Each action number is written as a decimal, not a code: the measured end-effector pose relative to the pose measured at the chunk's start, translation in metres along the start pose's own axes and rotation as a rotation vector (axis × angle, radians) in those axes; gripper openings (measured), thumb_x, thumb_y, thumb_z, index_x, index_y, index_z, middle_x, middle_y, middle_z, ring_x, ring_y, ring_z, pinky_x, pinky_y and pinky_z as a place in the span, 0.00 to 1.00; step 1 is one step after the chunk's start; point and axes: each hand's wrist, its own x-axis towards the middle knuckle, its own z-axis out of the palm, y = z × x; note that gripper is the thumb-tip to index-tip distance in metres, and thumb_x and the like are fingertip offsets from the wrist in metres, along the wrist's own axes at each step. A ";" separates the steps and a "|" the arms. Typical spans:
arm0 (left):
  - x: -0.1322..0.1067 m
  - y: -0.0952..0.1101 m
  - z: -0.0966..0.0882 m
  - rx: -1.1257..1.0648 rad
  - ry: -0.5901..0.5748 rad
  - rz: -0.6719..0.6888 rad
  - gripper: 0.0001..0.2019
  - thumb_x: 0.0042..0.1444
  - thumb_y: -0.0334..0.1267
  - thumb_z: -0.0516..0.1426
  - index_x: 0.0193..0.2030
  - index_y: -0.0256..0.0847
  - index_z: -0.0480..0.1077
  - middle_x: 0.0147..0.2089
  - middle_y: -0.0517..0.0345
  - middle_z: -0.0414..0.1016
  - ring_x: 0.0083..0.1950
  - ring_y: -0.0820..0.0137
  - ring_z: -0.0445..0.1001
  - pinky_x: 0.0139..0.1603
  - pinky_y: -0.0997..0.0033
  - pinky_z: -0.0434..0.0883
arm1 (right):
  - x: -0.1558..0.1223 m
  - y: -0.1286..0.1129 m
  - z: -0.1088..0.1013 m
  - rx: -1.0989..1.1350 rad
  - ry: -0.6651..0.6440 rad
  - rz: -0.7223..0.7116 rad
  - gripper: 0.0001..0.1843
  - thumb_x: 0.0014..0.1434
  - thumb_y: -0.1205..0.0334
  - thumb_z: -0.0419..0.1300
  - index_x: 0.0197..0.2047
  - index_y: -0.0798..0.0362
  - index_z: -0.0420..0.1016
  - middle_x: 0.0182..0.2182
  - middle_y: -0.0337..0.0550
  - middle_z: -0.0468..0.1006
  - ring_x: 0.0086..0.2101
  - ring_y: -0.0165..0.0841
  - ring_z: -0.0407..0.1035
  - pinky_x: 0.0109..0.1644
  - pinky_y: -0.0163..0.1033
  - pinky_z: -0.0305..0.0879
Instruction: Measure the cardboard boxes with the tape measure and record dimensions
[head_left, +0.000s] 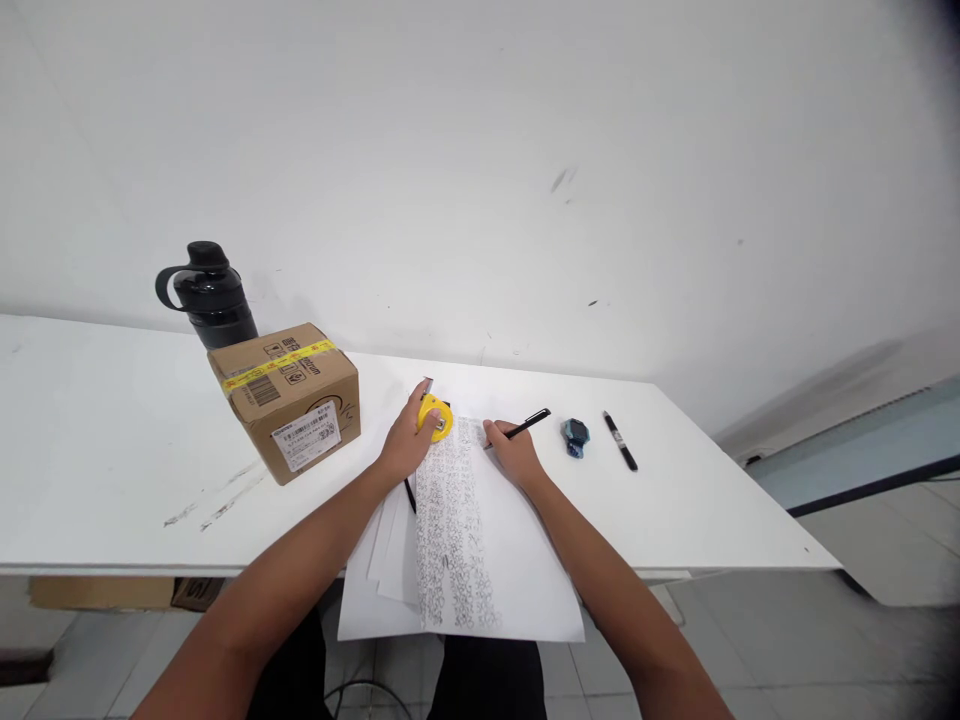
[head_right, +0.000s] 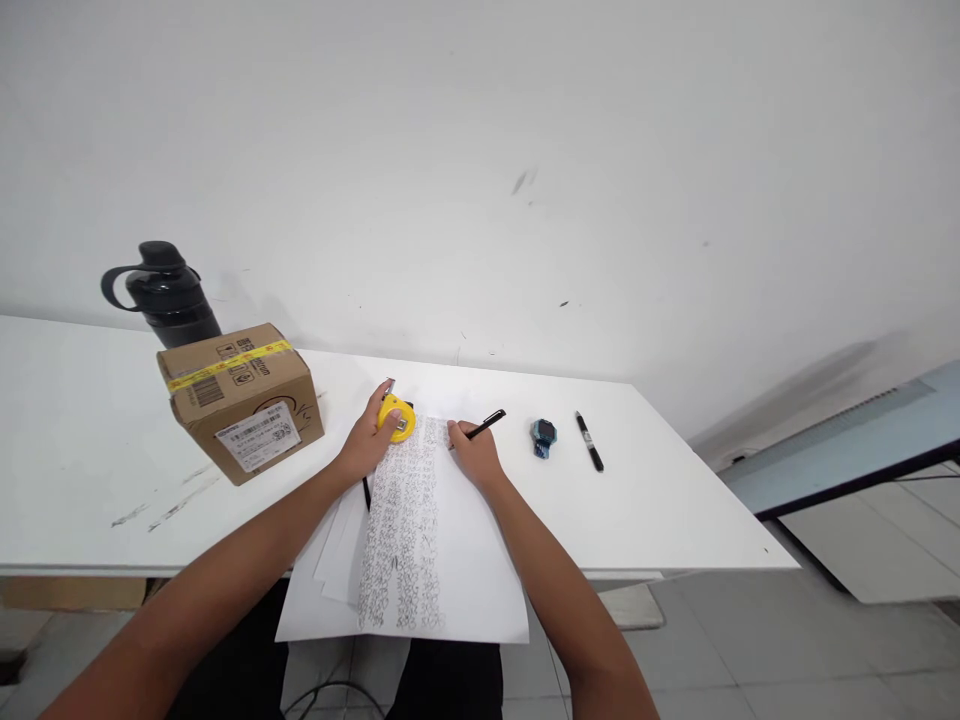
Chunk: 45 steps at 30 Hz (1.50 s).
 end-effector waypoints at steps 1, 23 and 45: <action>0.000 0.000 0.000 0.001 -0.001 0.003 0.30 0.64 0.54 0.47 0.71 0.50 0.48 0.69 0.51 0.60 0.62 0.60 0.67 0.63 0.58 0.62 | 0.000 0.000 0.000 0.007 -0.005 -0.011 0.22 0.57 0.47 0.55 0.17 0.51 0.68 0.18 0.39 0.68 0.26 0.33 0.62 0.34 0.38 0.59; -0.001 0.002 -0.001 0.007 -0.018 -0.006 0.30 0.64 0.54 0.48 0.71 0.51 0.50 0.66 0.50 0.64 0.60 0.60 0.69 0.63 0.58 0.63 | 0.010 0.020 -0.001 -0.504 0.270 -0.157 0.22 0.59 0.61 0.48 0.55 0.53 0.72 0.43 0.49 0.80 0.44 0.43 0.68 0.52 0.51 0.53; 0.001 -0.004 0.002 0.014 -0.028 0.035 0.29 0.65 0.53 0.47 0.71 0.53 0.48 0.72 0.58 0.53 0.70 0.61 0.57 0.69 0.58 0.55 | 0.008 0.018 0.003 -0.472 0.093 -0.386 0.19 0.64 0.48 0.52 0.41 0.47 0.82 0.50 0.49 0.76 0.52 0.44 0.66 0.56 0.52 0.62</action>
